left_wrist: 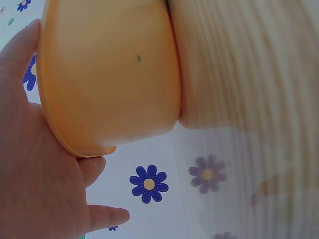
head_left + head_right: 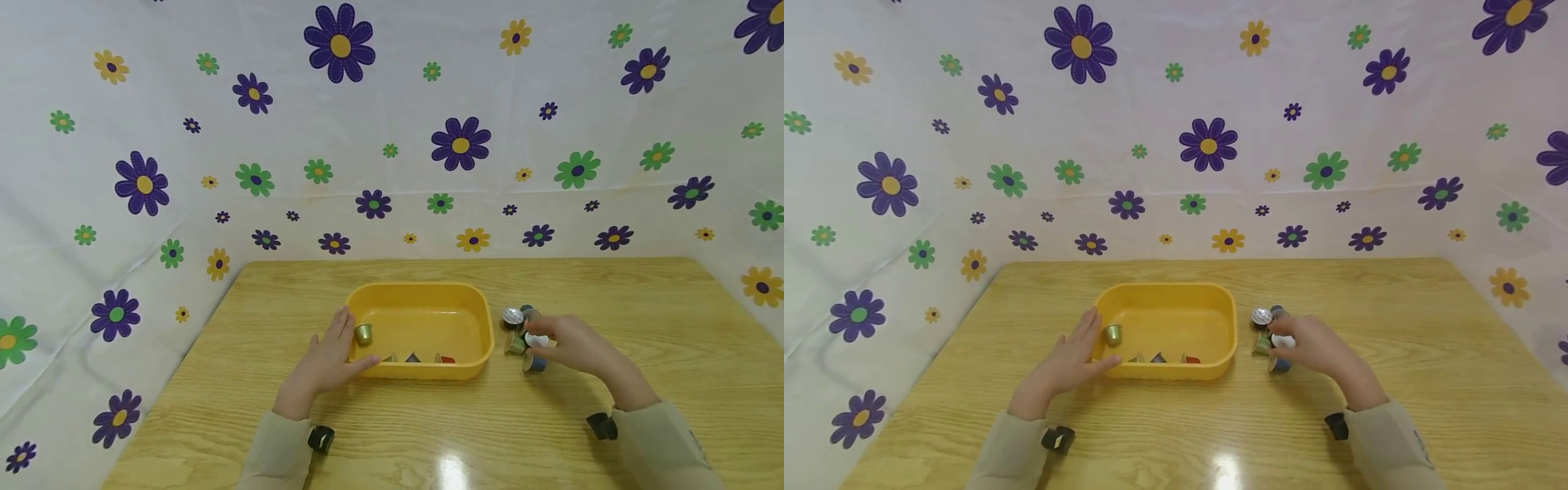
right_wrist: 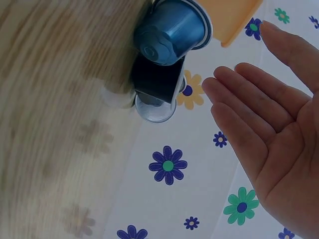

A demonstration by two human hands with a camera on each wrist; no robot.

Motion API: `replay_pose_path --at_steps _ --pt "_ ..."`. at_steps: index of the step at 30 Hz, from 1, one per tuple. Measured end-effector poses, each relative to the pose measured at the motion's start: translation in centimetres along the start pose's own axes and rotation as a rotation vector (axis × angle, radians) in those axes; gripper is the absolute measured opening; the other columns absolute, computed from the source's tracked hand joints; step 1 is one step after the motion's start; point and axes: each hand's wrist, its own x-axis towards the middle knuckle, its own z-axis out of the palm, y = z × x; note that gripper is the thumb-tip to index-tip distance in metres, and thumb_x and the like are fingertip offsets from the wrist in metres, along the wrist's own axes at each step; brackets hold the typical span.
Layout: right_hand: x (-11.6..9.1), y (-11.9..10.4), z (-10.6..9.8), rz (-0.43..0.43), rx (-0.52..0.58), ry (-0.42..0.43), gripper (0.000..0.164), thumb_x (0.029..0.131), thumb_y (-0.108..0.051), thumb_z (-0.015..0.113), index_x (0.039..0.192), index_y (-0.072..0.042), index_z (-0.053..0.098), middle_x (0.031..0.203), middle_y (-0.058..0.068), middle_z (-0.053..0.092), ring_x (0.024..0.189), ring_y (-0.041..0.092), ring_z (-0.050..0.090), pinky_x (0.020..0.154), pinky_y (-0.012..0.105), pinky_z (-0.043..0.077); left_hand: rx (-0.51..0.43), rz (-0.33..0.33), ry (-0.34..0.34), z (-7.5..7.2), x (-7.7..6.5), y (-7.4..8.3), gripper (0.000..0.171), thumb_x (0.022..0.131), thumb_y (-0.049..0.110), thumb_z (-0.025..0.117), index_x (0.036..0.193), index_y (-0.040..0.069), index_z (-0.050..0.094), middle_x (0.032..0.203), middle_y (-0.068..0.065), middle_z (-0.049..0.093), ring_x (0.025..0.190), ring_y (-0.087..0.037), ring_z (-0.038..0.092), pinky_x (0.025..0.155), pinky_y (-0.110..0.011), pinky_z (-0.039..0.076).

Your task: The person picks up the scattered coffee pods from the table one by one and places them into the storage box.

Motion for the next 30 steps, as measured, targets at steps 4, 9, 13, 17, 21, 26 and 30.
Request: replay_pose_path --at_steps 4,9,13,17,21,26,30 --pt "0.06 0.23 0.17 -0.002 0.004 -0.013 0.031 0.079 -0.014 0.066 0.103 0.005 0.060 0.099 0.018 0.062 0.089 0.032 0.058 0.073 0.044 0.047 0.000 0.002 0.002 -0.09 0.08 0.04 0.095 0.081 0.062 0.043 0.139 -0.006 0.009 0.146 -0.016 0.000 0.133 -0.027 -0.001 0.094 -0.063 0.012" --pt "0.16 0.35 0.37 0.004 0.018 -0.042 0.031 0.078 -0.012 0.067 0.103 0.005 0.060 0.096 0.016 0.063 0.088 0.030 0.060 0.073 0.040 0.048 0.010 -0.001 0.002 -0.13 0.11 0.05 0.094 0.082 0.062 0.042 0.139 -0.006 0.009 0.146 -0.016 0.000 0.133 -0.027 -0.001 0.095 -0.062 0.013" --pt "0.14 0.32 0.44 0.008 0.031 -0.065 0.030 0.078 -0.011 0.067 0.102 0.006 0.060 0.095 0.016 0.063 0.087 0.029 0.060 0.072 0.040 0.048 0.002 -0.005 0.000 -0.13 -0.02 0.08 0.094 0.082 0.061 0.043 0.139 -0.006 0.009 0.146 -0.017 0.000 0.133 -0.027 0.000 0.094 -0.062 0.013" --pt "0.02 0.24 0.45 0.005 0.040 -0.074 0.030 0.078 -0.010 0.067 0.102 0.007 0.059 0.095 0.017 0.063 0.086 0.030 0.060 0.072 0.040 0.048 -0.010 -0.005 -0.004 -0.03 -0.03 0.09 0.094 0.082 0.060 0.044 0.139 -0.006 0.008 0.146 -0.017 0.000 0.133 -0.028 0.000 0.094 -0.063 0.012" --pt "-0.07 0.17 0.44 -0.002 0.041 -0.078 0.034 0.077 -0.012 0.068 0.102 0.008 0.059 0.095 0.017 0.063 0.086 0.029 0.060 0.072 0.040 0.048 -0.006 -0.007 -0.004 0.12 0.05 0.05 0.095 0.082 0.061 0.044 0.139 -0.005 0.008 0.146 -0.016 0.000 0.133 -0.027 0.000 0.094 -0.063 0.012" --pt "-0.03 0.19 0.49 0.006 0.059 -0.099 0.037 0.076 -0.016 0.069 0.102 0.008 0.059 0.096 0.018 0.063 0.086 0.029 0.061 0.074 0.041 0.047 0.002 0.004 0.007 0.19 0.08 -0.08 0.094 0.082 0.062 0.042 0.139 -0.006 0.008 0.146 -0.017 0.000 0.133 -0.027 0.000 0.093 -0.064 0.013" --pt "0.06 0.21 0.68 0.021 0.062 -0.134 0.034 0.076 -0.015 0.069 0.100 0.007 0.061 0.095 0.016 0.064 0.087 0.027 0.060 0.075 0.041 0.047 0.002 0.013 0.012 0.15 0.04 -0.11 0.094 0.082 0.061 0.042 0.139 -0.006 0.009 0.146 -0.017 0.000 0.133 -0.028 0.000 0.093 -0.064 0.013"
